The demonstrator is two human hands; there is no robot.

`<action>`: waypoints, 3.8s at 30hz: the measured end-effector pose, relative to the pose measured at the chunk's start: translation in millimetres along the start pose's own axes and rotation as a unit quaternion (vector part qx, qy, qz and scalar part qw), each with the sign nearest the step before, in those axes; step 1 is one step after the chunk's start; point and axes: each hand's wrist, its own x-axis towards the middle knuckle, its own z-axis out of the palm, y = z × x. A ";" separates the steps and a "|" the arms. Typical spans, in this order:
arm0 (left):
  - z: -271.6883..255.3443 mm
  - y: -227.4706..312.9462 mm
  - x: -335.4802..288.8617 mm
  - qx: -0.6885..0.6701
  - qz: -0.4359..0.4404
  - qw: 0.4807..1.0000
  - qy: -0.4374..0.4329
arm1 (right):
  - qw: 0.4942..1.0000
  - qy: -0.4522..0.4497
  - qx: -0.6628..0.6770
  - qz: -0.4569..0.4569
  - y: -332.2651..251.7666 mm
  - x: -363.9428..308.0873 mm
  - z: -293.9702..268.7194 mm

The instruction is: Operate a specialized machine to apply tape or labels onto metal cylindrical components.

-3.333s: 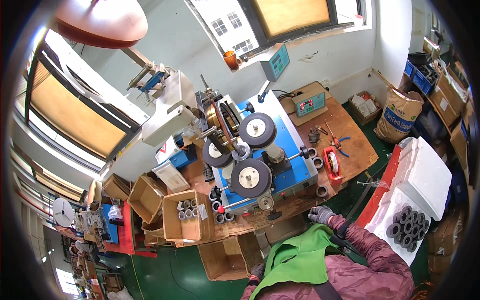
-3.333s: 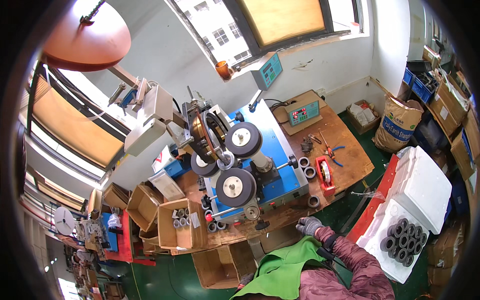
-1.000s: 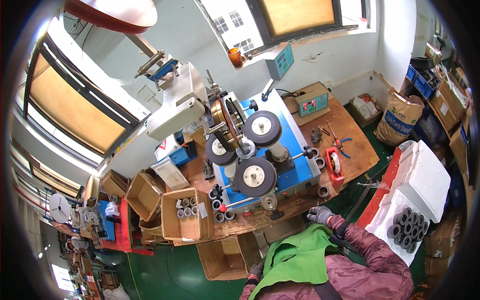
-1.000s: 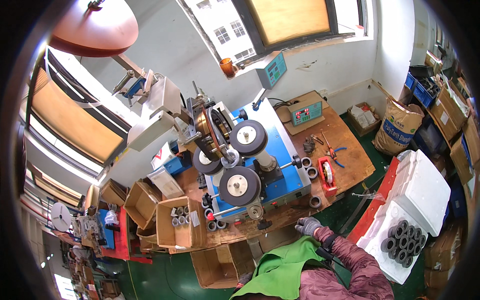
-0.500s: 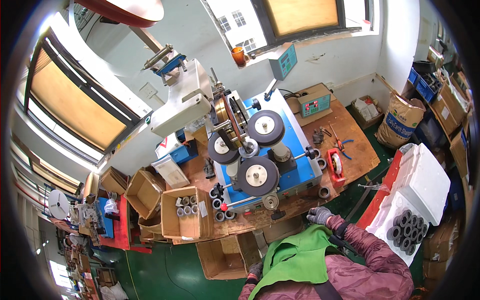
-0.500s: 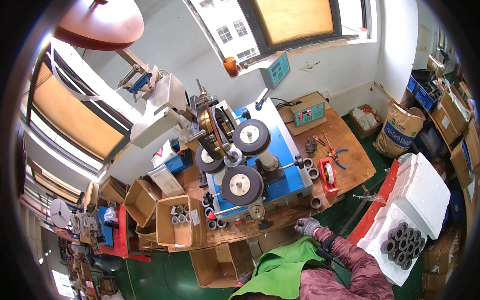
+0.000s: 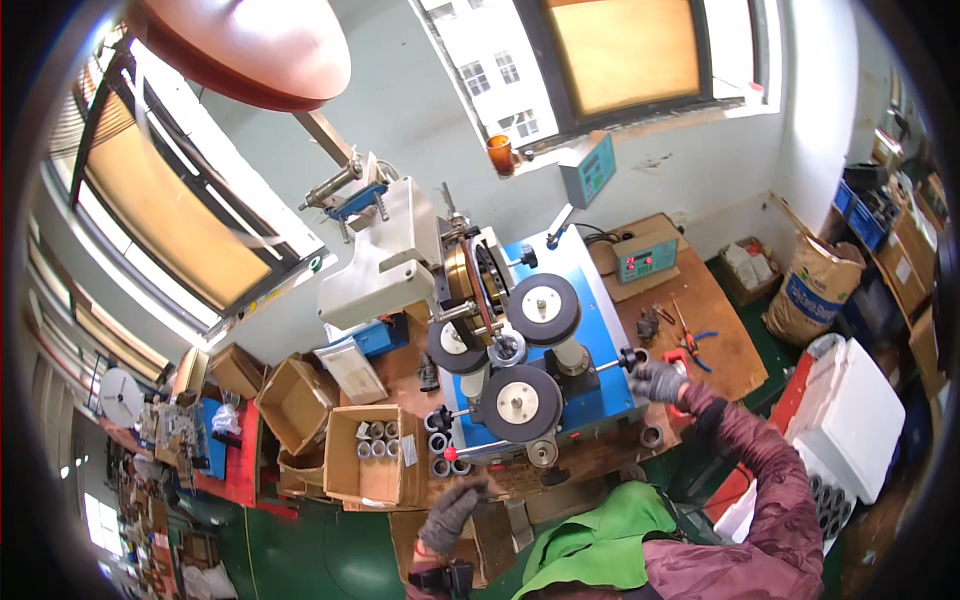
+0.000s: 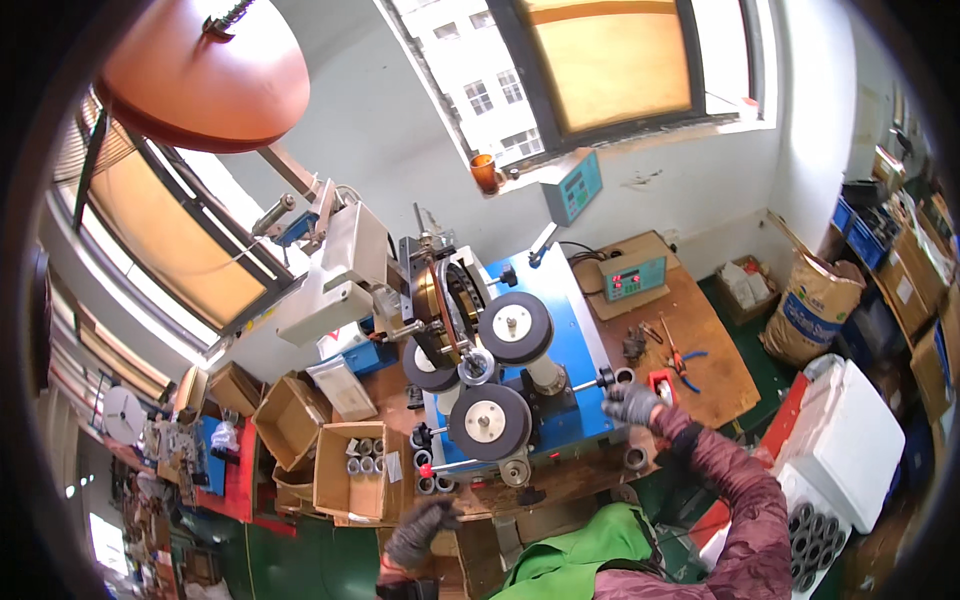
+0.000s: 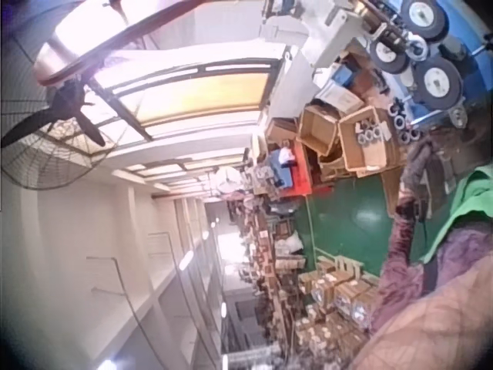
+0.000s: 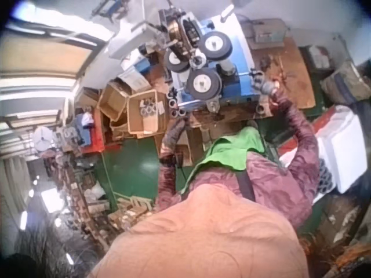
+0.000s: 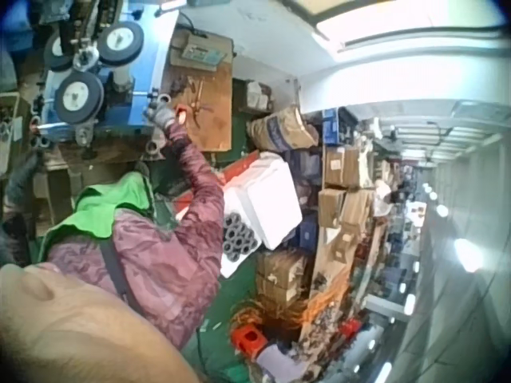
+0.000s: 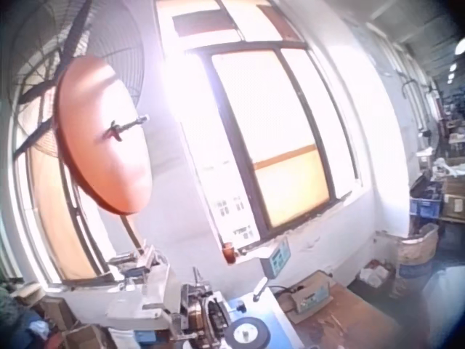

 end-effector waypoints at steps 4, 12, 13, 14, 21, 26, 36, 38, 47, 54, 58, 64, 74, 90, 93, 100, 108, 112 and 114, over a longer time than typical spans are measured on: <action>83.2 127.4 59.4 0.157 0.121 0.980 -0.006 | 0.991 0.067 -0.042 -0.106 -77.2 92.1 -75.7; 111.2 194.7 229.4 0.194 0.230 0.914 0.271 | 0.940 -0.054 0.256 -0.220 -208.3 240.9 -127.7; 117.6 208.0 240.1 0.297 0.267 0.853 0.337 | 0.925 -0.065 0.313 -0.208 -214.7 258.9 -128.1; 124.2 217.1 244.0 0.406 0.207 0.814 0.360 | 0.939 -0.040 0.267 -0.214 -218.2 279.3 -128.0; 125.0 233.2 288.4 0.518 0.173 0.666 0.508 | 0.968 0.081 0.043 -0.233 -277.9 279.7 -148.6; 127.7 243.6 305.4 0.547 0.020 0.650 0.528 | 0.959 0.007 -0.057 -0.279 -282.7 293.8 -155.0; 129.9 241.4 307.3 0.537 0.025 0.639 0.550 | 0.888 -0.181 0.315 -0.283 -252.2 317.4 -126.1; 133.3 242.6 309.2 0.533 0.036 0.644 0.548 | 0.866 -0.219 0.358 -0.270 -239.3 325.7 -128.1; 114.2 234.9 314.1 0.541 0.040 0.617 0.570 | 0.814 0.221 -0.197 -0.501 -283.0 276.3 -149.3; 126.7 240.3 313.0 0.436 0.086 0.671 0.593 | 0.804 0.159 -0.360 -0.446 -287.2 280.5 -135.0; 118.5 233.6 320.1 0.499 0.073 0.595 0.627 | 0.789 0.150 -0.424 -0.419 -295.3 274.3 -134.2; 118.7 242.8 305.2 0.438 0.121 0.700 0.551 | 0.858 0.099 -0.246 -0.440 -298.5 266.5 -162.5; 113.8 234.1 321.3 0.465 0.103 0.666 0.574 | 0.931 0.033 -0.034 -0.363 -258.6 305.9 -174.2; 120.8 237.3 313.6 0.526 0.035 0.634 0.566 | 0.883 -0.190 0.359 -0.237 -249.5 317.4 -131.5; 119.2 235.2 314.5 0.504 0.059 0.642 0.575 | 0.864 -0.250 0.390 -0.196 -251.8 312.8 -133.8; 121.1 238.2 316.2 0.510 0.028 0.645 0.568 | 0.959 -0.017 0.152 -0.237 -254.8 300.9 -148.0; 118.3 235.9 316.0 0.482 0.125 0.660 0.562 | 0.784 0.137 -0.268 -0.543 -281.3 274.4 -160.3; 107.7 228.6 321.0 0.488 0.103 0.673 0.546 | 0.824 0.132 -0.215 -0.508 -297.9 276.5 -148.8; 109.8 231.0 320.3 0.485 0.101 0.668 0.555 | 0.823 0.130 -0.195 -0.518 -303.3 275.5 -150.6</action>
